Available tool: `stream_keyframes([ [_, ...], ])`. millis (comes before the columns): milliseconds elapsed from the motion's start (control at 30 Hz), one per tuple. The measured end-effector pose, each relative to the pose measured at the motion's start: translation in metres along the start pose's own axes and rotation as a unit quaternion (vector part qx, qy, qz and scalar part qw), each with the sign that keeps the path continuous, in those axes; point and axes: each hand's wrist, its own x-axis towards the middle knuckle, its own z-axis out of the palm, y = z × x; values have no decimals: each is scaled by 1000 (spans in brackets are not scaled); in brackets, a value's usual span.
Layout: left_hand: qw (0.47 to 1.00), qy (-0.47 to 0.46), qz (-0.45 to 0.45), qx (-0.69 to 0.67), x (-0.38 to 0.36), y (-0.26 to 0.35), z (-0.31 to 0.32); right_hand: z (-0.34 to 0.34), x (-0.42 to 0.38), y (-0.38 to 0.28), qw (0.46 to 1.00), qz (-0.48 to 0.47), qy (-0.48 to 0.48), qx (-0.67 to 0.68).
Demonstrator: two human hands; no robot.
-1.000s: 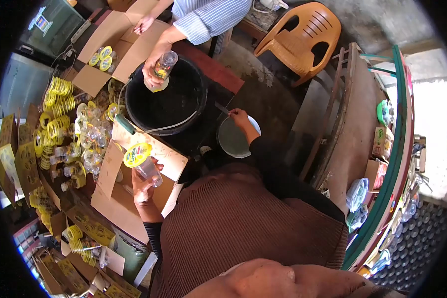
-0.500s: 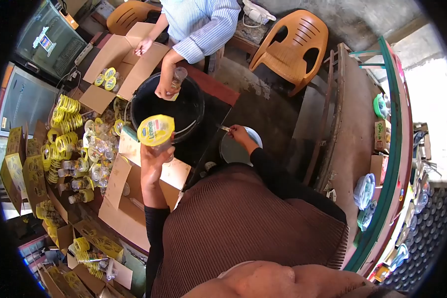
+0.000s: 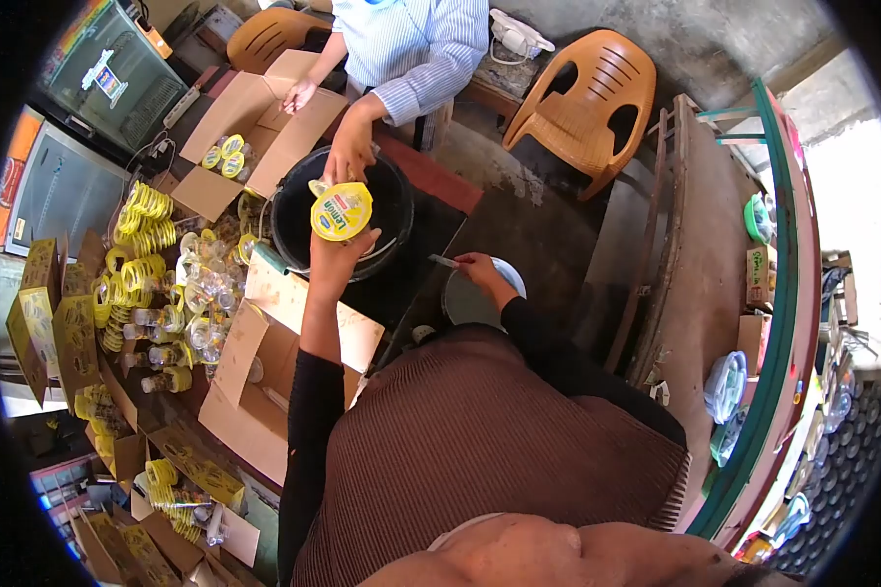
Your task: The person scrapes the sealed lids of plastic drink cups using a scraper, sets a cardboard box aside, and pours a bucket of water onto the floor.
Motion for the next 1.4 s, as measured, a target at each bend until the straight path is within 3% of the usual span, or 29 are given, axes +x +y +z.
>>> stream_keyframes([
  [100, 1000, 8, -21, 7, 5, -24, -6, 0, 8, 17, 996, -45, 0, -84],
  [167, 999, 32, 1, 38, 3, -24, -3, -3, 10, 20, 993, 4, -23, -119],
  [233, 994, 53, 66, 67, 5, -27, -2, -8, -7, 0, 991, -8, -38, -131],
  [267, 996, 53, 31, 58, 5, -28, -4, -10, -17, -13, 990, -13, -48, -135],
  [300, 997, 49, 5, 65, 6, -30, -6, -11, -28, -27, 996, -2, -24, -90],
  [467, 985, 79, 44, 150, 6, -30, -5, -34, -39, -61, 1000, 3, 9, 5],
  [667, 986, 76, 67, 132, 10, -43, -6, -40, -71, -136, 993, -118, 2, 31],
  [767, 966, 67, 116, 221, 9, -39, -8, -30, -82, -170, 981, -193, -12, -1],
  [800, 973, 101, 84, 192, 5, -34, -6, -23, -88, -183, 979, -203, -7, 2],
  [967, 963, 139, 152, 176, 4, -48, -2, 20, -103, -228, 958, -286, 5, 7],
  [1000, 965, 146, 114, 187, 3, -43, 0, 25, -98, -231, 956, -293, -30, -5],
  [1100, 959, 175, 132, 178, 2, -39, 5, 38, -84, -243, 941, -334, -41, -28],
  [1233, 944, 192, 185, 192, -2, -40, 4, 66, -94, -275, 905, -421, -39, -50],
  [1300, 948, 192, 168, 191, -3, -41, 3, 73, -84, -284, 868, -493, -25, -55],
  [1400, 951, 200, 148, 182, -3, -43, 3, 98, -103, -297, 873, -485, -33, -48],
])
